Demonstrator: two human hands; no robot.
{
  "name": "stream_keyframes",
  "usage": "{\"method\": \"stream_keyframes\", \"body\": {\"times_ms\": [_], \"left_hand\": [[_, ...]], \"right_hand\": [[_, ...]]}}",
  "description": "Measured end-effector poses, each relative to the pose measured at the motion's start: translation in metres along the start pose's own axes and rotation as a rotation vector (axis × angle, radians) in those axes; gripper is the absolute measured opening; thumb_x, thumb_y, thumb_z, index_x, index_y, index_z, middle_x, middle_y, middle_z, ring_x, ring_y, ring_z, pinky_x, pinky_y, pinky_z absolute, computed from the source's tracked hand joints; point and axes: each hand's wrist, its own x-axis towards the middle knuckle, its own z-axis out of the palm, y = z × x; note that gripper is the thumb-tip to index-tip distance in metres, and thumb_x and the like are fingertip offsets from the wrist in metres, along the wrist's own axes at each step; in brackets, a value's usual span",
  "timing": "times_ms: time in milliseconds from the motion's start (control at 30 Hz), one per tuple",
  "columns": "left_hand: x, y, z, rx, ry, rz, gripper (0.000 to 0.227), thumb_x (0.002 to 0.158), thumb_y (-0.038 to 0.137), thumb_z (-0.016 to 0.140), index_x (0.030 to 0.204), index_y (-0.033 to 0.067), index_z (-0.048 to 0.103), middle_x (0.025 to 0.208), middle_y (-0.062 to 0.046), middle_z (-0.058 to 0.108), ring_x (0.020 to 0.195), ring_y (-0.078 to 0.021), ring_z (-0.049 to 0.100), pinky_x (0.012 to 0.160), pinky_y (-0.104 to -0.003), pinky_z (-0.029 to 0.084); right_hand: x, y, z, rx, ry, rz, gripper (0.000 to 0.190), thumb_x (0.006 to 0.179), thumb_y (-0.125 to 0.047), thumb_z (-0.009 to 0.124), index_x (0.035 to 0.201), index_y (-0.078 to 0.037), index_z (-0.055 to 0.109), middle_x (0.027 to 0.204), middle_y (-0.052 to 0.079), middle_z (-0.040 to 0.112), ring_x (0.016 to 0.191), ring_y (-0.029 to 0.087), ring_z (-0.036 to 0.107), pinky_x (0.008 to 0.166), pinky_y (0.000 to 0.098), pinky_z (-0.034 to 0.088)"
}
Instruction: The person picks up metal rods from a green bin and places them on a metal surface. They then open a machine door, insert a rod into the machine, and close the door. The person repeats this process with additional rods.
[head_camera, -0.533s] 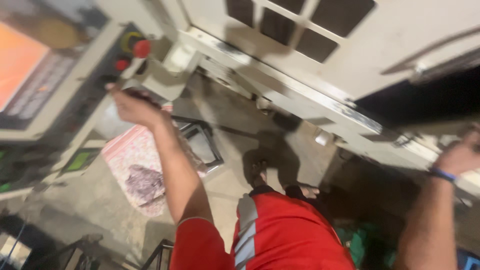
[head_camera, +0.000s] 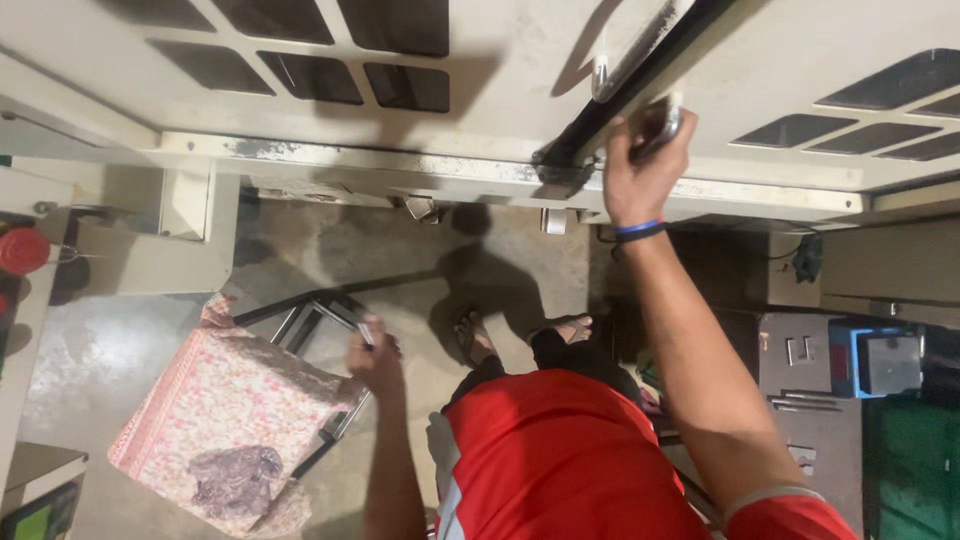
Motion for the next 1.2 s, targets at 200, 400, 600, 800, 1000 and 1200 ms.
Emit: {"method": "stream_keyframes", "body": {"times_ms": [200, 400, 600, 800, 1000, 1200], "left_hand": [[-0.033, 0.006, 0.004, 0.355, -0.270, 0.108, 0.035, 0.093, 0.032, 0.075, 0.089, -0.0020, 0.070, 0.061, -0.012, 0.059, 0.054, -0.0214, 0.054, 0.055, -0.036, 0.047], [-0.010, 0.027, 0.022, 0.409, -0.425, 0.229, 0.030, 0.095, 0.032, 0.071, 0.098, 0.0020, 0.071, 0.073, -0.015, 0.068, 0.065, -0.0324, 0.065, 0.061, -0.042, 0.051], [-0.012, 0.080, 0.072, 0.462, -0.667, 0.313, 0.026, 0.095, 0.029, 0.068, 0.102, 0.0047, 0.072, 0.084, -0.018, 0.072, 0.078, -0.0374, 0.070, 0.069, -0.045, 0.054], [-0.042, 0.203, 0.073, 0.277, -1.045, 0.413, 0.025, 0.095, 0.022, 0.069, 0.113, 0.0046, 0.070, 0.094, -0.016, 0.074, 0.082, -0.0314, 0.073, 0.072, -0.040, 0.056], [-0.013, 0.226, 0.034, -0.119, -1.368, 0.235, 0.015, 0.092, 0.015, 0.068, 0.093, 0.0007, 0.064, 0.077, -0.010, 0.064, 0.065, -0.0169, 0.061, 0.061, -0.030, 0.046], [0.000, 0.076, 0.114, 0.905, -1.129, 0.646, 0.023, 0.090, 0.026, 0.068, 0.100, 0.0059, 0.071, 0.090, -0.018, 0.070, 0.086, -0.0377, 0.067, 0.072, -0.047, 0.052]], "right_hand": [[-0.008, -0.013, 0.017, 0.044, -0.051, 0.038, 0.035, 0.100, -0.002, 0.073, 0.118, -0.001, 0.043, 0.092, 0.005, 0.050, 0.080, 0.014, 0.049, 0.071, 0.0301, 0.047], [-0.024, -0.016, 0.011, -0.072, -0.287, -0.075, 0.051, 0.094, -0.001, 0.076, 0.129, -0.001, 0.039, 0.102, 0.009, 0.053, 0.091, 0.019, 0.056, 0.082, 0.0351, 0.051], [-0.035, -0.018, 0.006, 0.052, -0.382, 0.075, 0.065, 0.089, -0.002, 0.075, 0.142, 0.001, 0.037, 0.112, 0.014, 0.051, 0.104, 0.025, 0.057, 0.101, 0.0377, 0.051], [-0.049, -0.016, -0.023, -0.095, -0.457, -0.061, 0.094, 0.084, -0.014, 0.085, 0.155, 0.005, 0.026, 0.146, 0.032, 0.044, 0.134, 0.046, 0.047, 0.112, 0.0467, 0.041], [-0.126, 0.029, -0.068, 0.151, -0.625, 0.567, 0.071, 0.091, -0.021, 0.073, 0.152, -0.008, 0.041, 0.136, 0.015, 0.063, 0.105, 0.023, 0.068, 0.080, 0.0339, 0.058], [-0.288, 0.128, -0.187, -0.119, -0.605, 0.766, 0.045, 0.090, -0.023, 0.073, 0.129, -0.004, 0.064, 0.107, 0.015, 0.076, 0.093, 0.023, 0.075, 0.084, 0.0340, 0.060]]}}
